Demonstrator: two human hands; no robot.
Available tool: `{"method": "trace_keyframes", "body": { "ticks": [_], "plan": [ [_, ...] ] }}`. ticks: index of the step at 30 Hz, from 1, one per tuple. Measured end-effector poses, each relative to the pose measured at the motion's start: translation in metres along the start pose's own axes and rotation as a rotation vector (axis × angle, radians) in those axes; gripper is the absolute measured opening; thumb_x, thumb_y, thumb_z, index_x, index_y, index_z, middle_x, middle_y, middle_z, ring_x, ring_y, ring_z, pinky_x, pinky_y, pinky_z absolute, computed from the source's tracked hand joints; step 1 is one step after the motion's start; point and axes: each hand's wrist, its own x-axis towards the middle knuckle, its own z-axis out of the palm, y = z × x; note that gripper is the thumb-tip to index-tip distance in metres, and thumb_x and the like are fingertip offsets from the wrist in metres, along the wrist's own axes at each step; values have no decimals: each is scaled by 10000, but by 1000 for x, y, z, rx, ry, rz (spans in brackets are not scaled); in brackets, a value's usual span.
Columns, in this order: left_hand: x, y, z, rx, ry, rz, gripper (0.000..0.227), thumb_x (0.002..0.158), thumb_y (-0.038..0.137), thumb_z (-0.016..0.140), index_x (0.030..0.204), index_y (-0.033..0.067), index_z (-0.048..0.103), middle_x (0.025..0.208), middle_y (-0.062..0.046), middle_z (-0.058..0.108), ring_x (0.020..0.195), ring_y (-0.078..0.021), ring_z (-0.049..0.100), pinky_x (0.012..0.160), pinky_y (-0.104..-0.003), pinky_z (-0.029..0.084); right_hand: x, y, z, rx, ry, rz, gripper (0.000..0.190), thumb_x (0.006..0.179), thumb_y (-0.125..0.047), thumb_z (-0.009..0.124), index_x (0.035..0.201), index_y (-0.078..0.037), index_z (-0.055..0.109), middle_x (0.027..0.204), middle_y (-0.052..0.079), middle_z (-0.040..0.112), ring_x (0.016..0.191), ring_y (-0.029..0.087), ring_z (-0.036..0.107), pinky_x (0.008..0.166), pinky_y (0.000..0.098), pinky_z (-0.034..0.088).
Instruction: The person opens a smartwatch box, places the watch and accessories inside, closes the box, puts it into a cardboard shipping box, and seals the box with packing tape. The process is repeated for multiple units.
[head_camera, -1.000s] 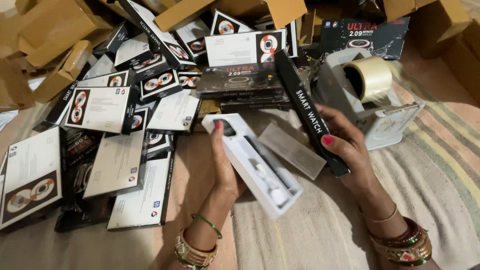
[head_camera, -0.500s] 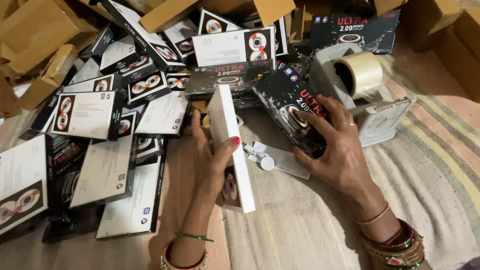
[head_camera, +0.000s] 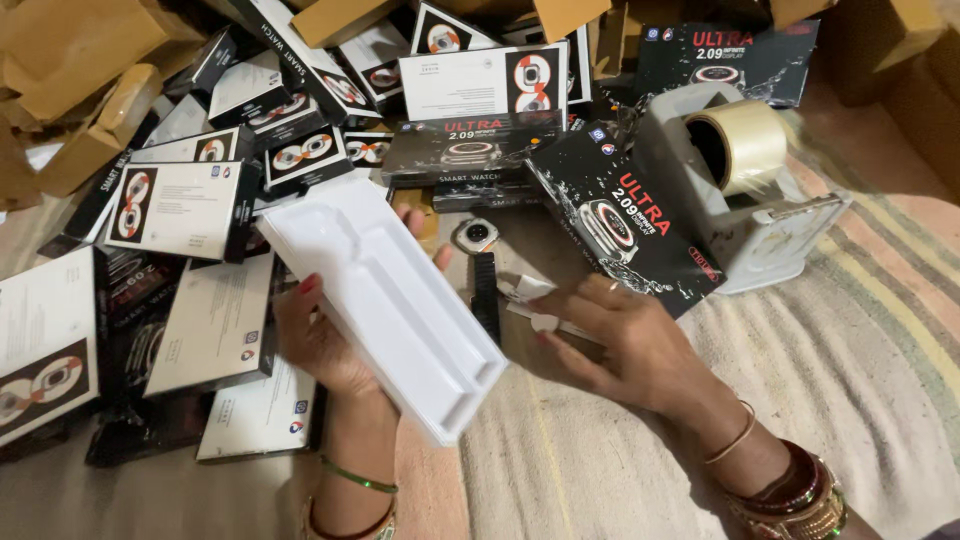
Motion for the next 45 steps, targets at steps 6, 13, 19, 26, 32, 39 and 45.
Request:
{"method": "trace_keyframes", "body": {
  "ticks": [6, 13, 19, 26, 32, 39, 45],
  "plan": [
    [4, -7, 0, -42, 175, -170, 946, 650, 437, 683, 1462, 15, 439, 1386, -234, 539, 1339, -383, 560, 1096, -652, 425, 8, -12, 19, -272, -20, -94, 271, 789, -204, 780, 1015, -55, 777, 995, 193, 730, 783, 352, 692, 616, 426, 575],
    [10, -16, -16, -91, 169, -150, 939, 700, 442, 627, 1463, -70, 431, 1378, -300, 568, 1318, -427, 556, 1104, -624, 430, -4, -2, 19, 70, 173, 304, 136, 886, -115, 723, 985, -27, 756, 985, 143, 763, 688, 212, 777, 587, 286, 627],
    [11, -32, -21, -70, 142, -81, 891, 749, 426, 553, 1474, -67, 395, 1379, -326, 537, 1299, -465, 562, 1118, -541, 443, -4, -4, 25, 435, 336, 33, 143, 910, -69, 724, 1044, -23, 734, 1083, 149, 762, 861, 168, 792, 654, 251, 636],
    [8, -46, -19, -44, 85, -112, 889, 812, 489, 475, 1468, -110, 431, 1366, -336, 583, 1280, -425, 584, 1118, -515, 446, -7, -16, 22, 349, 283, -74, 228, 845, -182, 814, 1010, -38, 750, 1072, 127, 774, 803, 125, 762, 588, 216, 644],
    [8, -47, -18, -88, 17, -123, 861, 842, 490, 477, 1456, -114, 449, 1348, -342, 583, 1252, -452, 581, 1111, -539, 453, -5, -24, 22, 228, 133, -302, 572, 660, -347, 790, 1145, -48, 742, 1221, 165, 728, 1034, 237, 630, 870, 375, 551],
    [11, 1, -21, -79, 75, 55, 822, 801, 452, 520, 1451, -50, 492, 1372, -310, 595, 1296, -447, 585, 1147, -552, 475, -1, -16, 21, 210, 217, 538, 292, 904, -236, 667, 1165, -122, 733, 1074, 97, 775, 878, 214, 745, 784, 360, 621],
    [13, 12, -27, -111, 243, 208, 843, 746, 476, 571, 1417, -34, 539, 1306, -253, 628, 1259, -435, 617, 1073, -572, 517, -1, -17, 35, -113, -73, -312, 245, 938, -276, 707, 1167, -202, 751, 1354, 174, 688, 1287, 413, 539, 1048, 503, 472]
  ]
}}
